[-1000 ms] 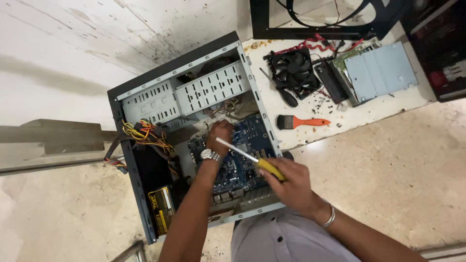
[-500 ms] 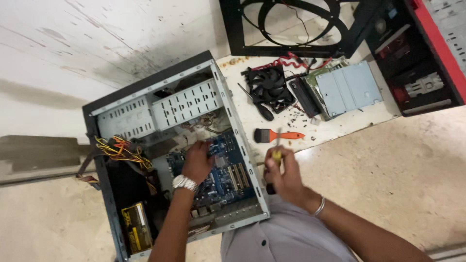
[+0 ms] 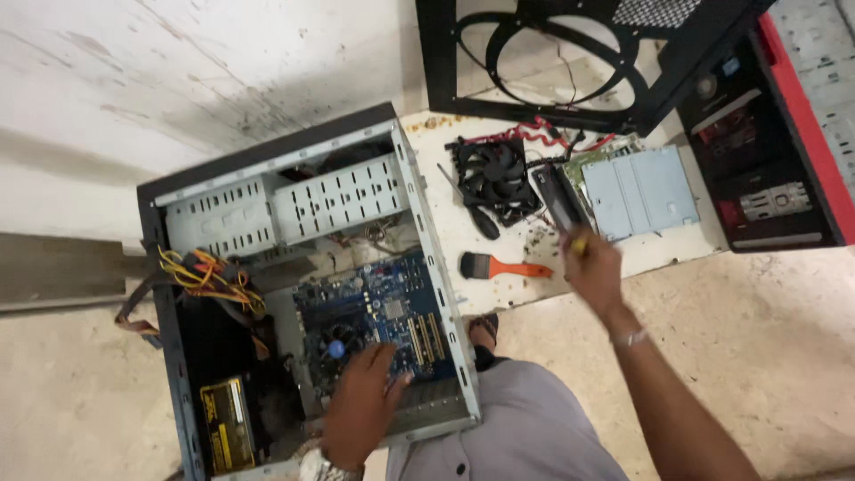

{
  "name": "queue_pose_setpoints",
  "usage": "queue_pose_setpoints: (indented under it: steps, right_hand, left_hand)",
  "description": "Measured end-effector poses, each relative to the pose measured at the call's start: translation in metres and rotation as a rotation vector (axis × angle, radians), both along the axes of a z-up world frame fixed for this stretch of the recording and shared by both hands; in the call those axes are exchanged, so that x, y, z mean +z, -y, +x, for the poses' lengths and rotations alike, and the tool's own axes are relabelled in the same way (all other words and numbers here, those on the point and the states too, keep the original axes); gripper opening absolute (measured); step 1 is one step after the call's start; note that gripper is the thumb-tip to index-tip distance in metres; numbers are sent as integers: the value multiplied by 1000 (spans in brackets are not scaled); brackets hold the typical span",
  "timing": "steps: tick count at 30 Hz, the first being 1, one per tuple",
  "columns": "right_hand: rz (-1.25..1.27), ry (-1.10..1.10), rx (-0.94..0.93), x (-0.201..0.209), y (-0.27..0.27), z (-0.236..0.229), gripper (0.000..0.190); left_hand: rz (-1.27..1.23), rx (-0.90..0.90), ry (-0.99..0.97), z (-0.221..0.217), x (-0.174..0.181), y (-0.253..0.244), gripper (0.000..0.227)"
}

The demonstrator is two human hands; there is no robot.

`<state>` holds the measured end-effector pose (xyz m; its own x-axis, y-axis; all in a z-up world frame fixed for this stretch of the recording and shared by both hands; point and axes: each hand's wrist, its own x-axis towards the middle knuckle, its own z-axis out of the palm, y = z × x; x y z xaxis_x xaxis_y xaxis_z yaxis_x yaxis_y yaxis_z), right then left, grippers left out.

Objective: The person installs a green RAM stick into a blue motherboard and then places the motherboard into a computer case. They use a screwdriver to secure the motherboard to the case with screws.

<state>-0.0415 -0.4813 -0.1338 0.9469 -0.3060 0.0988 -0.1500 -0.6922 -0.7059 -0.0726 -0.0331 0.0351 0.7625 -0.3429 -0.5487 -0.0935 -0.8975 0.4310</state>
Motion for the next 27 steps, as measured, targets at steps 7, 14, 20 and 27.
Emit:
queue_pose_setpoints:
  steps: [7, 14, 20, 27]
  right_hand:
    - [45, 308, 76, 53, 1, 51, 9]
    - [-122, 210, 129, -22, -11, 6, 18]
    - [-182, 106, -36, -46, 6, 7, 32]
    - [13, 119, -48, 14, 5, 39, 16]
  left_hand:
    - [179, -5, 242, -41, -24, 13, 50]
    - [-51, 311, 412, -53, -27, 7, 45]
    - [-113, 280, 372, -50, -27, 3, 51]
    - [-143, 184, 450, -56, -40, -1, 33]
